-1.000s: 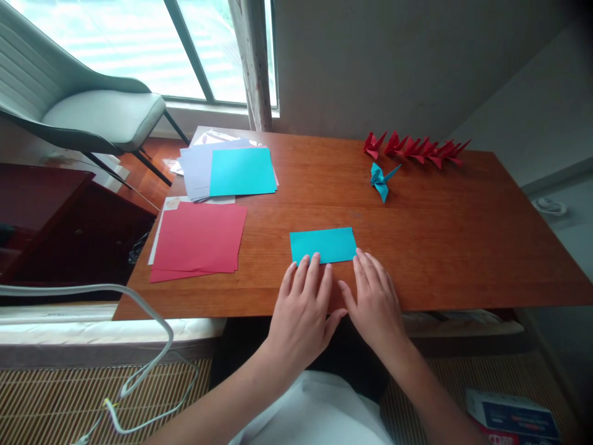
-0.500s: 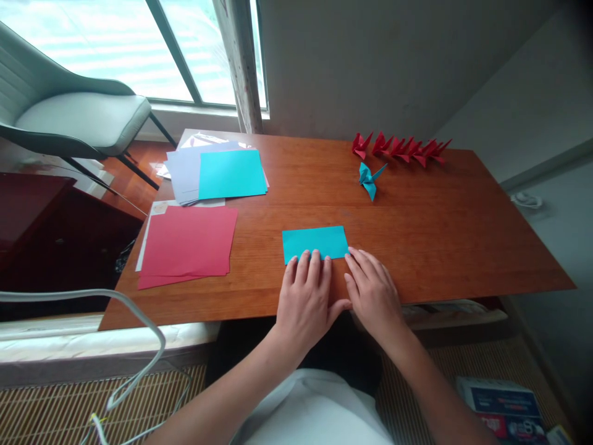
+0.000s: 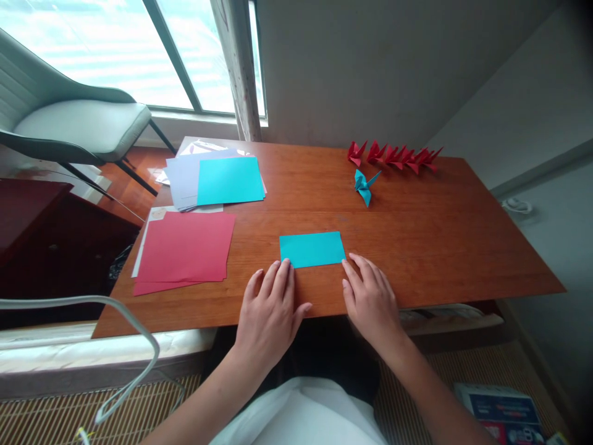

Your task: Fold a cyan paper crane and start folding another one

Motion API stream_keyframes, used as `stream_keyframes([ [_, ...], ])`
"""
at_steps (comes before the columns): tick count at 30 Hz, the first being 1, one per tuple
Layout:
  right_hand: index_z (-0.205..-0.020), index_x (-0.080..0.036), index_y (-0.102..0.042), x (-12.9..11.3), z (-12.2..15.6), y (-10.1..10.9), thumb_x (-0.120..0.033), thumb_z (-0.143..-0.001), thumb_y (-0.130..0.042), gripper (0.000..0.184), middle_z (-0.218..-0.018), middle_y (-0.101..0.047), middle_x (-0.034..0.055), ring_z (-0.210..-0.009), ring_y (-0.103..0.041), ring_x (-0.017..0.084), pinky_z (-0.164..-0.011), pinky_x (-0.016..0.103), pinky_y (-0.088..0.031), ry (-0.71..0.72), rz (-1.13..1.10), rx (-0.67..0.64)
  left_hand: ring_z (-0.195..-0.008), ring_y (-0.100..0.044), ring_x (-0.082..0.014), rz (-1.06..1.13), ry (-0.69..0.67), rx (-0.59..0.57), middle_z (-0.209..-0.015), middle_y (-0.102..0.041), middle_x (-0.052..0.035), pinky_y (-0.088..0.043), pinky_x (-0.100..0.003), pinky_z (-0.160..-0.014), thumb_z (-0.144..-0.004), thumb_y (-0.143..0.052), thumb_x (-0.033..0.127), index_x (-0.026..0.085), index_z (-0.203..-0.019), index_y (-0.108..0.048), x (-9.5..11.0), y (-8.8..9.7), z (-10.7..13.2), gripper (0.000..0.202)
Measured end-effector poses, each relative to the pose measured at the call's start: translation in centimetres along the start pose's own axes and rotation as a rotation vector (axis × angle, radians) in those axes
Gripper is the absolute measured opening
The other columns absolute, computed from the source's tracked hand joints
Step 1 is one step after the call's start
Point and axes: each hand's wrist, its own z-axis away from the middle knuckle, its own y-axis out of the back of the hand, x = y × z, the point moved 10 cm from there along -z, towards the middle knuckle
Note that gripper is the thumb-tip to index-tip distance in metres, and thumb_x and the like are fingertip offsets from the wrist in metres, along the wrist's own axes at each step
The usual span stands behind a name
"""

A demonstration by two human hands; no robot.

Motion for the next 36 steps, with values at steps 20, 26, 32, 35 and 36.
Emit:
stream_keyframes([
  [20, -0.149, -0.023, -0.045, 5.5, -3.5, -3.7, -0.042, -0.086, -0.069, 0.07, -0.147, -0.056, 0.0192, -0.117, -0.068, 0.028, -0.084, 0.04, -0.063, -0.624, -1.298, -0.094, -0.149, -0.037, -0.0347, 0.004, -0.066, 0.066, -0.162, -0.037, -0.0198, -0.027, -0.051, -0.122, -0.099, -0.048, 0.046, 0.004, -0.153, -0.04, -0.5, -0.5, 1.7, 0.068],
  [26, -0.112, -0.019, -0.074, 4.7, -4.0, -2.7, -0.041, -0.086, -0.071, 0.034, -0.095, -0.079, 0.0091, -0.082, -0.074, 0.024, -0.076, 0.041, -0.062, -0.51, -1.21, -0.06, -0.153, -0.029, -0.0363, 0.146, -0.053, 0.054, -0.163, -0.037, -0.0154, -0.027, -0.055, -0.122, -0.097, -0.054, 0.04, 0.011, -0.155, -0.039, -1.2, -0.4, 1.5, 0.066],
  [32, -0.106, -0.026, -0.075, 3.1, -3.2, 7.3, -0.017, -0.094, -0.061, 0.021, -0.11, -0.076, 0.0067, -0.104, -0.071, 0.025, -0.09, 0.041, -0.058, -0.209, -0.721, 0.473, -0.14, -0.05, -0.0314, 0.81, 0.14, 0.039, -0.149, -0.057, -0.0139, -0.043, -0.05, -0.114, -0.098, -0.055, 0.034, 0.021, -0.14, -0.056, -3.7, 0.3, 0.4, 0.044],
  [35, -0.118, -0.028, -0.07, -1.2, -2.5, 8.4, -0.007, -0.091, -0.058, 0.036, -0.114, -0.074, 0.0063, -0.107, -0.069, 0.025, -0.094, 0.044, -0.058, 0.038, -0.592, 0.435, -0.13, -0.06, -0.0301, 1.437, 0.305, -0.06, -0.144, -0.06, -0.0154, -0.053, -0.045, -0.103, -0.102, -0.051, 0.042, 0.021, -0.141, -0.053, -3.4, -1.4, -0.4, 0.045],
  [36, -0.12, -0.028, -0.068, -2.6, -2.0, 8.2, -0.006, -0.091, -0.057, 0.038, -0.116, -0.074, 0.0066, -0.107, -0.069, 0.024, -0.093, 0.043, -0.059, 0.105, -0.579, 0.414, -0.131, -0.059, -0.0302, 1.604, 0.339, -0.078, -0.146, -0.058, -0.0157, -0.053, -0.044, -0.103, -0.102, -0.05, 0.044, 0.021, -0.144, -0.049, -2.9, -1.8, -0.8, 0.048],
])
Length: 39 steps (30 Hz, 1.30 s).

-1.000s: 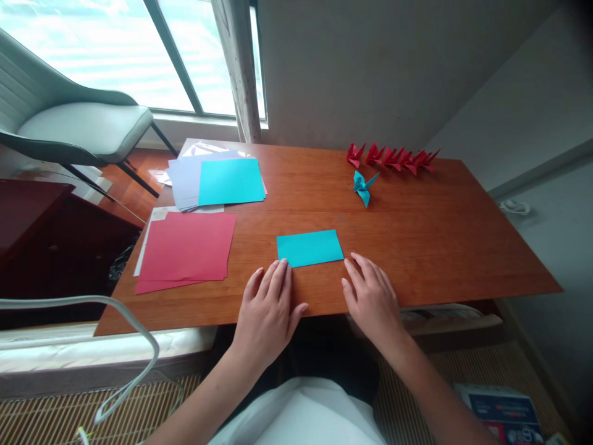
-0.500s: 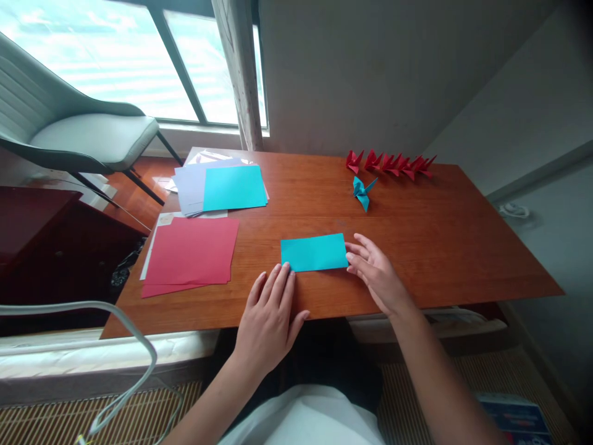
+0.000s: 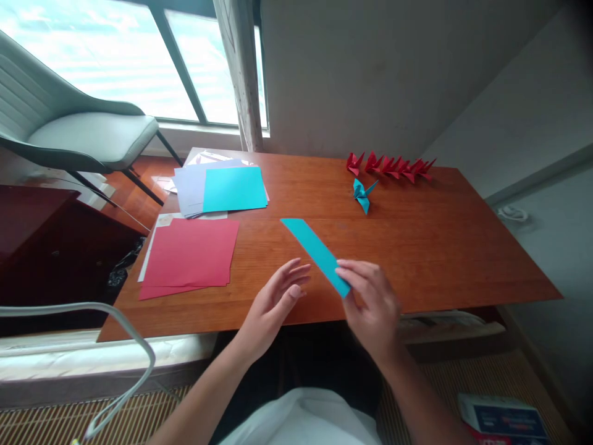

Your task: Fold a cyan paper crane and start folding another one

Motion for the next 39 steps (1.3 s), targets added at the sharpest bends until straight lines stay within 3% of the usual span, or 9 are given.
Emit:
stream_keyframes([
  [2, -0.122, -0.029, -0.066, -1.4, 1.4, -2.0, -0.005, -0.091, -0.057, 0.04, -0.119, -0.074, 0.0066, -0.107, -0.069, 0.023, -0.091, 0.042, -0.061, 0.049, -0.019, -0.092, -0.132, -0.059, -0.03, 0.197, 0.033, 0.033, -0.147, -0.057, -0.0159, -0.052, -0.044, -0.105, -0.101, -0.052, 0.047, 0.02, -0.142, -0.049, -0.5, -0.4, -0.7, 0.049],
  [5, -0.122, -0.027, -0.064, -2.1, 3.1, -3.7, -0.004, -0.091, -0.056, 0.041, -0.121, -0.073, 0.008, -0.107, -0.068, 0.023, -0.09, 0.042, -0.061, 0.018, -0.072, -0.13, -0.135, -0.055, -0.0292, 0.282, 0.016, 0.103, -0.147, -0.058, -0.0139, -0.048, -0.043, -0.108, -0.096, -0.064, 0.042, 0.024, -0.147, -0.043, -0.6, -0.3, -1.3, 0.058],
  [12, -0.126, -0.026, -0.062, -1.7, 3.6, -4.3, -0.006, -0.091, -0.055, 0.041, -0.129, -0.067, 0.0116, -0.114, -0.065, 0.025, -0.091, 0.043, -0.06, -0.066, -0.12, -0.185, -0.131, -0.059, -0.0337, 0.319, -0.004, 0.031, -0.152, -0.051, -0.0161, -0.051, -0.047, -0.104, -0.094, -0.065, 0.046, 0.027, -0.149, -0.041, -0.4, -0.4, -1.5, 0.064],
  [18, -0.136, -0.023, -0.057, -1.5, 3.3, -4.5, -0.039, -0.095, -0.062, 0.045, -0.14, -0.06, 0.015, -0.128, -0.059, 0.03, -0.101, 0.048, -0.056, -0.136, -0.211, -0.281, -0.129, -0.061, -0.0327, 0.317, -0.012, 0.032, -0.152, -0.052, -0.0156, -0.052, -0.046, -0.103, -0.095, -0.064, 0.039, 0.026, -0.147, -0.043, -0.6, -0.3, -1.8, 0.058],
  [20, -0.137, -0.023, -0.057, -0.9, 2.9, -4.6, -0.042, -0.097, -0.058, 0.044, -0.14, -0.06, 0.014, -0.13, -0.058, 0.029, -0.102, 0.045, -0.056, -0.213, -0.283, -0.295, -0.13, -0.059, -0.0318, 0.306, -0.025, 0.024, -0.152, -0.051, -0.0155, -0.053, -0.045, -0.102, -0.095, -0.065, 0.036, 0.026, -0.147, -0.042, -0.5, -0.5, -1.8, 0.057],
  [29, -0.12, -0.023, -0.067, 1.4, 1.0, -5.1, -0.029, -0.098, -0.055, 0.026, -0.116, -0.072, 0.0093, -0.095, -0.071, 0.021, -0.079, 0.032, -0.061, -0.385, -0.293, -0.277, -0.13, -0.058, -0.0305, 0.162, -0.09, 0.049, -0.145, -0.055, -0.016, -0.054, -0.044, -0.1, -0.094, -0.066, 0.038, 0.024, -0.148, -0.039, -0.3, -0.7, -1.8, 0.062],
  [33, -0.128, -0.023, -0.062, 1.2, 0.9, -5.1, -0.037, -0.095, -0.061, 0.036, -0.119, -0.071, 0.01, -0.096, -0.071, 0.022, -0.076, 0.032, -0.062, -0.392, -0.299, -0.286, -0.124, -0.061, -0.0282, 0.127, -0.104, 0.048, -0.146, -0.053, -0.0151, -0.055, -0.041, -0.098, -0.094, -0.067, 0.038, 0.026, -0.15, -0.037, -0.3, -0.8, -1.8, 0.065],
  [37, -0.114, -0.023, -0.067, 1.7, 1.1, -4.6, -0.028, -0.094, -0.06, 0.022, -0.104, -0.074, 0.0071, -0.086, -0.072, 0.021, -0.072, 0.032, -0.062, -0.399, -0.236, -0.218, -0.122, -0.063, -0.0278, 0.129, -0.114, 0.025, -0.147, -0.051, -0.0155, -0.055, -0.041, -0.098, -0.093, -0.067, 0.036, 0.027, -0.153, -0.031, -0.2, -1.2, -1.5, 0.07],
  [39, -0.118, -0.024, -0.065, 2.7, 1.6, -4.5, -0.026, -0.094, -0.06, 0.025, -0.101, -0.076, 0.0052, -0.084, -0.073, 0.02, -0.073, 0.032, -0.062, -0.435, -0.255, -0.169, -0.123, -0.062, -0.029, 0.134, -0.112, 0.017, -0.148, -0.05, -0.0162, -0.055, -0.042, -0.099, -0.093, -0.067, 0.038, 0.026, -0.154, -0.029, -0.1, -1.4, -1.5, 0.072],
])
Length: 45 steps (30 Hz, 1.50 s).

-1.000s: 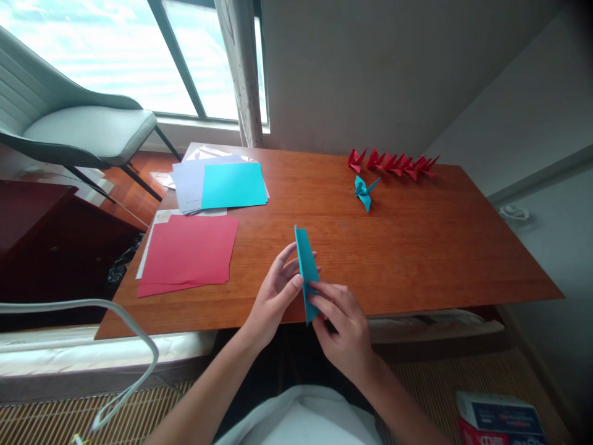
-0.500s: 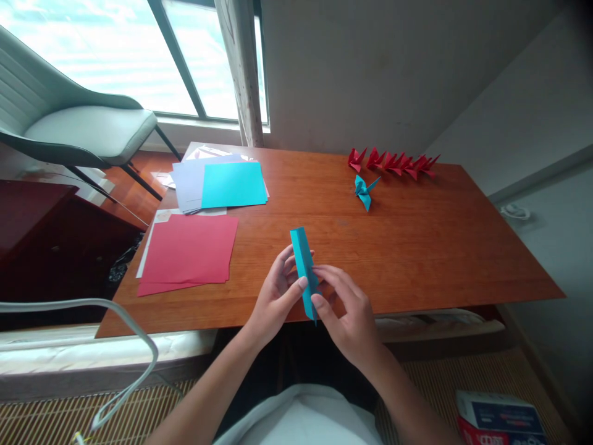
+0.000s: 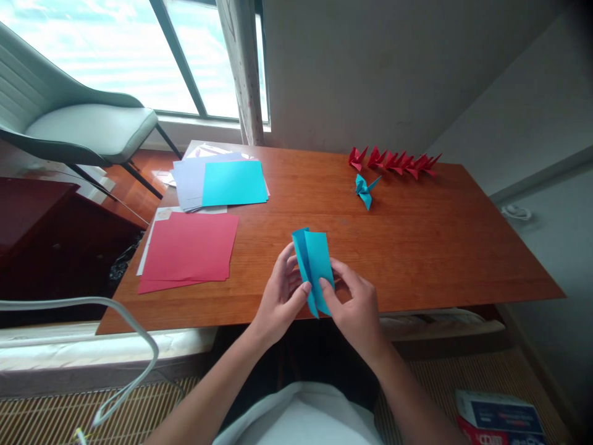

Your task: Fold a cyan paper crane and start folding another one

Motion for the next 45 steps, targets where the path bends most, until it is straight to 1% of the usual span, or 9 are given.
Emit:
stream_keyframes([
  [7, -0.159, -0.027, -0.024, 4.0, -0.4, 0.5, -0.03, -0.094, -0.06, 0.074, -0.105, -0.07, 0.0071, -0.082, -0.071, 0.018, -0.075, 0.031, -0.063, -0.077, -0.17, 0.023, -0.121, -0.063, -0.0328, -0.155, 0.019, 0.078, -0.137, -0.063, -0.0128, -0.054, -0.042, -0.098, -0.088, -0.071, 0.048, 0.022, -0.144, -0.049, 0.8, 1.0, -1.0, 0.065],
  [11, -0.137, -0.029, -0.06, 4.6, -1.7, 2.1, -0.029, -0.093, -0.063, 0.043, -0.101, -0.071, 0.0043, -0.079, -0.067, 0.016, -0.07, 0.029, -0.06, -0.07, -0.074, 0.022, -0.088, -0.069, -0.0244, -0.273, 0.039, 0.181, -0.096, -0.073, -0.0072, -0.057, -0.033, -0.076, -0.09, -0.068, 0.045, 0.016, -0.11, -0.068, 1.3, 3.4, -2.3, 0.035],
  [15, -0.107, -0.024, -0.075, 5.3, -3.3, 2.2, -0.028, -0.092, -0.065, 0.018, -0.099, -0.075, 0.004, -0.079, -0.068, 0.017, -0.07, 0.03, -0.059, -0.081, -0.041, -0.055, -0.078, -0.068, -0.0205, -0.438, -0.014, 0.223, -0.09, -0.073, -0.0043, -0.055, -0.029, -0.067, -0.09, -0.068, 0.041, 0.017, -0.113, -0.065, 2.1, 5.4, -3.4, 0.033],
  [18, -0.109, -0.021, -0.074, 5.6, -4.1, 1.3, -0.025, -0.093, -0.064, 0.019, -0.101, -0.076, 0.0065, -0.083, -0.07, 0.021, -0.076, 0.036, -0.061, -0.021, 0.095, -0.108, -0.081, -0.071, -0.0223, -0.799, -0.034, 0.282, -0.097, -0.075, -0.0053, -0.056, -0.032, -0.07, -0.092, -0.064, 0.036, 0.02, -0.129, -0.058, 2.5, 6.3, -3.8, 0.041],
  [21, -0.11, -0.019, -0.074, 5.0, -4.5, 0.7, -0.021, -0.092, -0.064, 0.021, -0.118, -0.07, 0.0133, -0.109, -0.065, 0.029, -0.096, 0.047, -0.057, 0.136, 0.347, -0.098, -0.119, -0.065, -0.0324, -1.227, -0.156, 0.306, -0.134, -0.065, -0.0161, -0.054, -0.045, -0.094, -0.091, -0.065, 0.028, 0.02, -0.15, -0.04, 3.7, 5.4, -4.0, 0.065],
  [24, -0.124, -0.018, -0.069, 4.4, -4.2, -0.3, -0.018, -0.092, -0.061, 0.032, -0.149, -0.052, 0.0162, -0.14, -0.046, 0.036, -0.111, 0.056, -0.048, 0.271, 0.496, -0.127, -0.147, -0.039, -0.039, -1.499, -0.346, 0.216, -0.16, -0.038, -0.022, -0.042, -0.055, -0.111, -0.091, -0.063, 0.021, 0.017, -0.153, -0.038, 4.4, 3.2, -4.0, 0.067],
  [29, -0.136, -0.022, -0.06, 2.7, -2.6, -2.9, -0.01, -0.098, -0.047, 0.043, -0.158, -0.047, 0.0103, -0.152, -0.034, 0.029, -0.118, 0.054, -0.042, 0.499, 0.503, -0.377, -0.134, -0.055, -0.0291, -1.552, -0.52, -0.293, -0.142, -0.063, -0.0111, -0.045, -0.047, -0.11, -0.097, -0.048, 0.011, 0.02, -0.13, -0.063, 2.3, -0.3, -3.4, 0.037],
  [31, -0.136, -0.018, -0.06, 2.5, -2.1, -3.5, -0.019, -0.1, -0.049, 0.038, -0.155, -0.05, 0.0125, -0.151, -0.035, 0.029, -0.119, 0.054, -0.041, 0.533, 0.516, -0.441, -0.131, -0.058, -0.0275, -1.528, -0.526, -0.378, -0.139, -0.066, -0.0106, -0.045, -0.046, -0.109, -0.098, -0.048, 0.011, 0.017, -0.13, -0.064, 1.7, -0.4, -3.1, 0.036],
  [45, -0.142, -0.017, -0.056, 3.5, -1.5, -4.1, -0.035, -0.101, -0.052, 0.046, -0.16, -0.044, 0.0111, -0.152, -0.033, 0.029, -0.123, 0.054, -0.036, 0.479, 0.524, -0.492, -0.135, -0.055, -0.0249, -1.394, -0.482, -0.303, -0.142, -0.064, -0.0085, -0.044, -0.045, -0.112, -0.097, -0.047, 0.01, 0.019, -0.134, -0.062, 1.4, 0.8, -3.2, 0.04],
])
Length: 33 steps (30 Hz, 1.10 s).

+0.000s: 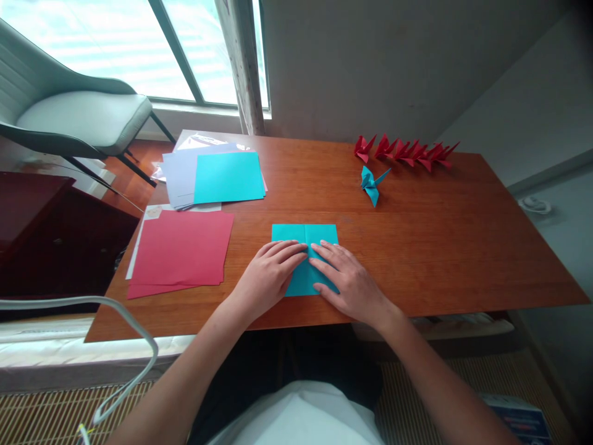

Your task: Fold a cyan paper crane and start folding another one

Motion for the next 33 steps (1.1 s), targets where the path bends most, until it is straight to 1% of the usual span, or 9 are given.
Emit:
stream_keyframes([
  [4, -0.14, -0.016, -0.057, 0.1, 0.0, 0.2, -0.035, -0.101, -0.052, 0.044, -0.158, -0.046, 0.0105, -0.152, -0.034, 0.028, -0.123, 0.053, -0.036, -0.011, -0.013, 0.014, -0.135, -0.056, -0.0246, 0.036, 0.026, 0.011, -0.141, -0.065, -0.0074, -0.044, -0.045, -0.112, -0.097, -0.048, 0.01, 0.019, -0.132, -0.063, -0.4, 0.1, 0.1, 0.039],
  [9, -0.138, -0.017, -0.058, 0.6, 0.0, 0.6, -0.033, -0.101, -0.051, 0.04, -0.154, -0.052, 0.0115, -0.146, -0.044, 0.027, -0.121, 0.052, -0.04, -0.064, -0.045, 0.083, -0.132, -0.058, -0.023, 0.06, 0.047, 0.022, -0.139, -0.066, -0.0064, -0.044, -0.043, -0.112, -0.099, -0.047, 0.011, 0.019, -0.128, -0.066, -0.5, 0.2, 0.0, 0.035],
  [12, -0.139, -0.018, -0.058, 1.5, 0.2, 0.7, -0.032, -0.101, -0.051, 0.04, -0.151, -0.054, 0.0122, -0.144, -0.047, 0.028, -0.118, 0.052, -0.043, -0.144, -0.045, 0.143, -0.132, -0.058, -0.0232, 0.07, 0.063, 0.032, -0.138, -0.067, -0.0065, -0.045, -0.044, -0.111, -0.1, -0.047, 0.013, 0.02, -0.126, -0.067, -0.6, 0.4, -0.1, 0.034],
  [15, -0.138, -0.017, -0.058, 2.9, 0.5, 1.0, -0.031, -0.101, -0.05, 0.04, -0.149, -0.056, 0.0145, -0.142, -0.049, 0.03, -0.116, 0.053, -0.045, -0.268, -0.028, 0.224, -0.131, -0.058, -0.0242, 0.067, 0.069, 0.043, -0.138, -0.067, -0.0069, -0.047, -0.045, -0.109, -0.1, -0.049, 0.014, 0.022, -0.124, -0.068, -0.6, 0.5, 0.1, 0.032],
  [17, -0.139, -0.016, -0.057, 3.8, 0.8, 1.3, -0.03, -0.101, -0.049, 0.041, -0.148, -0.056, 0.016, -0.141, -0.049, 0.03, -0.115, 0.053, -0.046, -0.343, -0.02, 0.277, -0.132, -0.057, -0.0257, 0.056, 0.078, 0.073, -0.138, -0.066, -0.008, -0.048, -0.046, -0.108, -0.099, -0.049, 0.015, 0.022, -0.122, -0.068, -0.7, 0.8, 0.2, 0.031],
  [19, -0.14, -0.016, -0.055, 4.2, 1.1, 1.5, -0.03, -0.101, -0.049, 0.042, -0.148, -0.056, 0.0165, -0.141, -0.049, 0.031, -0.115, 0.054, -0.046, -0.384, -0.025, 0.314, -0.132, -0.057, -0.0272, 0.049, 0.102, 0.124, -0.138, -0.066, -0.0094, -0.049, -0.048, -0.107, -0.099, -0.05, 0.015, 0.022, -0.122, -0.068, -1.0, 1.4, 0.4, 0.03],
  [25, -0.143, -0.022, -0.053, 4.3, 1.3, 1.9, -0.033, -0.101, -0.05, 0.043, -0.148, -0.056, 0.0135, -0.14, -0.05, 0.031, -0.114, 0.056, -0.046, -0.372, -0.076, 0.349, -0.124, -0.061, -0.0273, 0.051, 0.192, 0.247, -0.132, -0.069, -0.0082, -0.051, -0.049, -0.103, -0.098, -0.052, 0.018, 0.025, -0.12, -0.067, -1.9, 2.9, 0.9, 0.027],
  [30, -0.141, -0.02, -0.055, 4.2, 1.2, 1.9, -0.035, -0.101, -0.05, 0.042, -0.148, -0.056, 0.0144, -0.14, -0.05, 0.031, -0.115, 0.055, -0.046, -0.367, -0.091, 0.336, -0.123, -0.061, -0.0263, 0.055, 0.212, 0.273, -0.13, -0.069, -0.0083, -0.05, -0.048, -0.103, -0.098, -0.052, 0.018, 0.023, -0.118, -0.067, -2.0, 3.4, 1.0, 0.025],
  [33, -0.14, -0.019, -0.055, 4.2, 1.2, 1.9, -0.035, -0.101, -0.05, 0.042, -0.147, -0.057, 0.015, -0.139, -0.051, 0.031, -0.114, 0.055, -0.046, -0.368, -0.092, 0.342, -0.122, -0.061, -0.0262, 0.059, 0.211, 0.266, -0.13, -0.07, -0.0082, -0.05, -0.048, -0.103, -0.098, -0.053, 0.018, 0.024, -0.118, -0.067, -2.0, 3.3, 1.0, 0.025],
])
